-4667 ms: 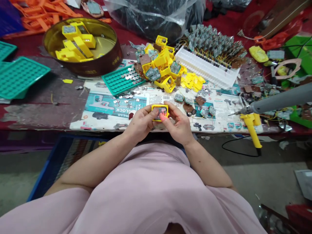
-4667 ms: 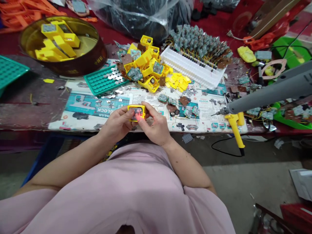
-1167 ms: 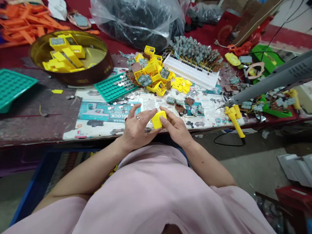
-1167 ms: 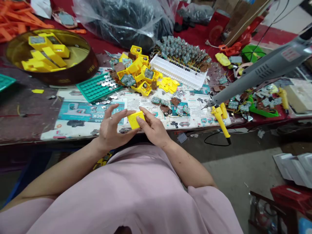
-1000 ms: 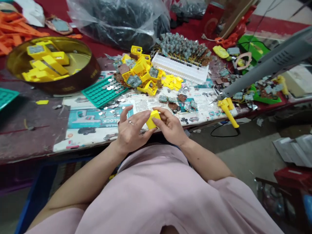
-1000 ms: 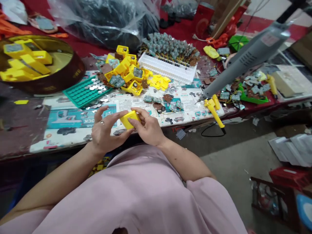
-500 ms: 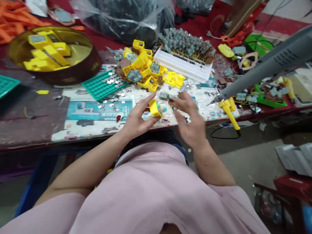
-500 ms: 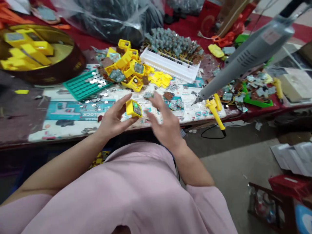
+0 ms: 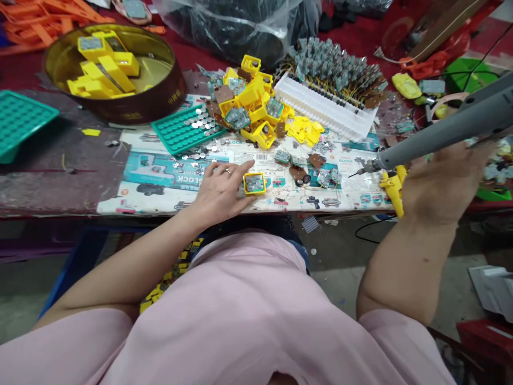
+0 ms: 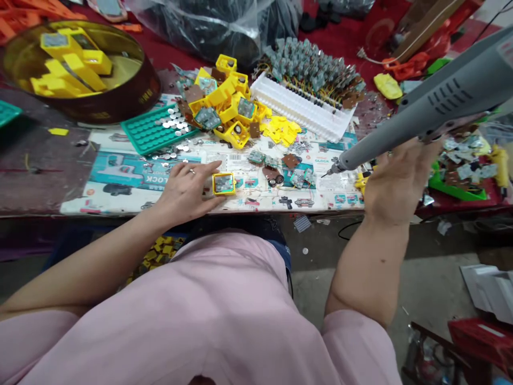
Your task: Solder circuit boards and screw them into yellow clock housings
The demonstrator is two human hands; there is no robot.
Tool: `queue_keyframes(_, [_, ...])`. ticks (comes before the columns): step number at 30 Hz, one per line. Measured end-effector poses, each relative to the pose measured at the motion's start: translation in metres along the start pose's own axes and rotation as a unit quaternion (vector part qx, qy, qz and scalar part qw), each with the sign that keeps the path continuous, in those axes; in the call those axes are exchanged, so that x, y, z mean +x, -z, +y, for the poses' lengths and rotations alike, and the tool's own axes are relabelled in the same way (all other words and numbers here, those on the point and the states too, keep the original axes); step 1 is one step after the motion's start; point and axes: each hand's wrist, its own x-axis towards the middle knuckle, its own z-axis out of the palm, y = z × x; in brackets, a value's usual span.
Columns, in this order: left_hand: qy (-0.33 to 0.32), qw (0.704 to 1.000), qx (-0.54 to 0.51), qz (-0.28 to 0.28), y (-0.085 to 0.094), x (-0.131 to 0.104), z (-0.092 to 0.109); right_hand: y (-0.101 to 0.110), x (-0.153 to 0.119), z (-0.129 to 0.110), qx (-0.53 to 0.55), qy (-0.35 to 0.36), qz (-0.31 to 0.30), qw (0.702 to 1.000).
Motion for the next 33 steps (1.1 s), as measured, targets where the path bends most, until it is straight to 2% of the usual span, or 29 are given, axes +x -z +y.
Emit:
queue_keyframes(1, [-0.015, 1.000, 0.012, -0.003, 0.002, -0.001, -0.001, 0.001, 0.004, -0.001, 0.040, 0.005, -0.049, 0.998])
queue_keyframes(4, [-0.054, 0.998, 0.010, 0.008, 0.004, -0.004, -0.006, -0.003, 0.002, 0.000, 0.116, 0.073, -0.126, 0.983])
queue_keyframes(8, [-0.092, 0.996, 0.000, 0.015, 0.003, 0.006, -0.018, -0.022, -0.001, 0.001, 0.083, 0.129, -0.096, 0.984])
queue_keyframes(9, [-0.110, 0.994, -0.004, 0.009, 0.005, 0.012, -0.020, -0.031, 0.000, -0.004, 0.096, 0.113, -0.124, 0.981])
queue_keyframes(11, [-0.129, 0.991, -0.033, 0.006, 0.015, 0.026, -0.017, -0.057, 0.001, -0.018, 0.136, 0.070, -0.232, 0.961])
queue_keyframes(13, [-0.115, 0.988, -0.099, 0.034, 0.029, 0.043, -0.006, -0.088, 0.000, -0.035, 0.205, 0.035, -0.328, 0.921])
queue_keyframes(14, [-0.101, 0.982, -0.145, 0.059, 0.037, 0.052, 0.002, -0.104, -0.001, -0.043, 0.217, 0.019, -0.339, 0.915])
queue_keyframes(15, [-0.091, 0.973, -0.190, 0.090, 0.045, 0.062, 0.011, -0.120, -0.003, -0.050, 0.209, 0.003, -0.314, 0.926])
queue_keyframes(17, [-0.107, 0.942, -0.284, 0.145, 0.063, 0.080, 0.030, -0.148, -0.007, -0.057, 0.152, -0.016, -0.193, 0.969])
queue_keyframes(19, [-0.142, 0.923, -0.308, 0.179, 0.079, 0.095, 0.047, -0.168, -0.012, -0.057, 0.079, -0.001, -0.081, 0.994])
queue_keyframes(20, [-0.155, 0.921, -0.302, 0.191, 0.086, 0.101, 0.054, -0.174, -0.014, -0.055, 0.054, 0.016, -0.055, 0.997])
queue_keyframes(22, [-0.167, 0.924, -0.286, 0.193, 0.095, 0.109, 0.065, -0.180, -0.017, -0.050, 0.032, 0.050, -0.057, 0.997])
queue_keyframes(25, [-0.180, 0.927, -0.289, 0.159, 0.101, 0.112, 0.074, -0.180, -0.020, -0.042, 0.041, 0.095, -0.070, 0.992])
queue_keyframes(29, [-0.219, 0.916, -0.320, 0.103, 0.104, 0.105, 0.076, -0.175, -0.027, -0.035, 0.024, 0.138, -0.049, 0.989])
queue_keyframes(33, [-0.226, 0.927, -0.291, 0.074, 0.112, 0.101, 0.071, -0.174, -0.030, -0.033, -0.021, 0.182, -0.035, 0.982])
